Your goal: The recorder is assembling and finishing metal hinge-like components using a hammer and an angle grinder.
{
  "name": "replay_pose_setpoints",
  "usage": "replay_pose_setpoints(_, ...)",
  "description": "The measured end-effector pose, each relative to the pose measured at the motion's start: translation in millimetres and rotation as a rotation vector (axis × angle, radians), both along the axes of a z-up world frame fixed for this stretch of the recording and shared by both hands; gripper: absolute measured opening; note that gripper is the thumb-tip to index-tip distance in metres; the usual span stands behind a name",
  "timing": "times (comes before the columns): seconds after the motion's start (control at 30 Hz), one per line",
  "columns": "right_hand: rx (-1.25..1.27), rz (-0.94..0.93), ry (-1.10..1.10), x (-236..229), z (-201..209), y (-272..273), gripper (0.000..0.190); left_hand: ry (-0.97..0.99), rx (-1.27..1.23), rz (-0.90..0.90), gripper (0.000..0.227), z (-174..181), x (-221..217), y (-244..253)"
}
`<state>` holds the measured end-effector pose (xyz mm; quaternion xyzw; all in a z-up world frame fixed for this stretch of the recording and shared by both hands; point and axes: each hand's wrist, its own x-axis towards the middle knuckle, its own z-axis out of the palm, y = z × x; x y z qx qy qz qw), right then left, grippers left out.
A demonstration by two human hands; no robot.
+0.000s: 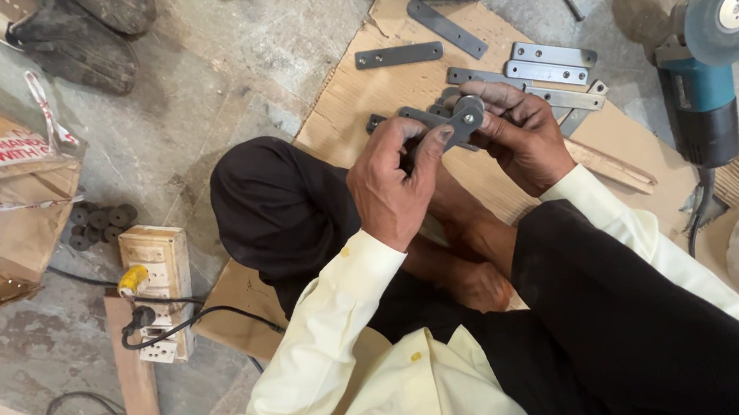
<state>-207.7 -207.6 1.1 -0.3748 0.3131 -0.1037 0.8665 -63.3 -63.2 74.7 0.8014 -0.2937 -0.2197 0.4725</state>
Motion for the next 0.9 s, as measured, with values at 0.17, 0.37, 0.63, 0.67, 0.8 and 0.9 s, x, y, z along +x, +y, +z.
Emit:
replay_pose_setpoints(0.17,-0.111,-0.023,0.059,6,4,4,0.043,0.181,-0.087,0.035,0.019,-43,-2,-2)
replay_pose_setpoints(0.37,-0.303,-0.110,0.084,18,11,7,0.039,0.515,-0.294,0.116,0.020,-68,-1,-14)
replay_pose_setpoints(0.63,-0.542,-0.165,0.106,30,20,3,0.027,0.254,-0.155,-0.112,0.043,-48,0,-20)
replay_pose_setpoints(0.67,-0.588,-0.157,0.126,30,23,3,0.026,0.245,-0.186,-0.114,0.043,-57,-2,-20)
replay_pose_setpoints(0.8,-0.770,-0.080,0.282,32,32,0,0.027,0.220,-0.252,-0.154,0.044,-81,-4,-19)
replay_pose_setpoints(0.9,-0.792,0.004,0.321,32,33,-10,0.030,0.425,-0.210,-0.138,0.041,-83,-3,-24)
